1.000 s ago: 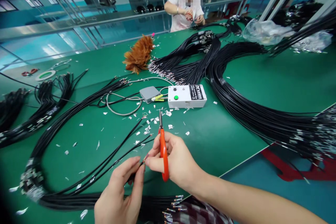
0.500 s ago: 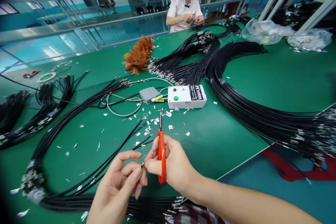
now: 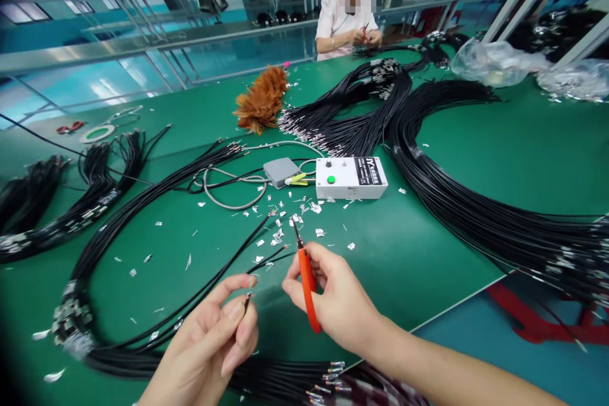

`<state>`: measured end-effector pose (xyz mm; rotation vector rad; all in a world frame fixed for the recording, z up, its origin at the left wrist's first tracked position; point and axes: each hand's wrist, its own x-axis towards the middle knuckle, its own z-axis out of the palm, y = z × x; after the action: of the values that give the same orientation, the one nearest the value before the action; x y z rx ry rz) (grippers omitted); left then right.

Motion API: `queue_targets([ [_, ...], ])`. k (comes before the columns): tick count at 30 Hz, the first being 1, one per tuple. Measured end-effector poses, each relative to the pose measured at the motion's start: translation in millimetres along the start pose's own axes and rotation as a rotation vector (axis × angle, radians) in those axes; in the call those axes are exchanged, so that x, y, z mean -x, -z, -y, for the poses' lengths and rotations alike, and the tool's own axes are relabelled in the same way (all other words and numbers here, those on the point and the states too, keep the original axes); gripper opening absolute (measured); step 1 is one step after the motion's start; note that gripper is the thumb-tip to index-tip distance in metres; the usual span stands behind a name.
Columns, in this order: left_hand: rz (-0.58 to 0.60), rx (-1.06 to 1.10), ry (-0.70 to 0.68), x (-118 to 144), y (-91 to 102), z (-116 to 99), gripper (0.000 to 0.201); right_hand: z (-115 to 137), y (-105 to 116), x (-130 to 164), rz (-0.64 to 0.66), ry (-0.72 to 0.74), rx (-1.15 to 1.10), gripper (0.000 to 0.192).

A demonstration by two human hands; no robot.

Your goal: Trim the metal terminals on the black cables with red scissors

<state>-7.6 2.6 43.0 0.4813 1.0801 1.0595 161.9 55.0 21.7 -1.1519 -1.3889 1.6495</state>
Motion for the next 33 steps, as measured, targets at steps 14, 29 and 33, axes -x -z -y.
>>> queue_targets([
  [14, -0.03, 0.047, -0.009, -2, 0.2, 5, 0.02, 10, 6, -2, -0.078, 0.58, 0.796, 0.028],
  [29, -0.17, 0.026, -0.044, 2, -7.8, 4, 0.017, 20, 18, 3, -0.078, 0.741, 1.416, 0.028],
  [33, -0.169, 0.014, -0.063, 1, -7.4, 5, 0.017, 25, 18, 4, -0.054, 0.763, 1.464, 0.023],
])
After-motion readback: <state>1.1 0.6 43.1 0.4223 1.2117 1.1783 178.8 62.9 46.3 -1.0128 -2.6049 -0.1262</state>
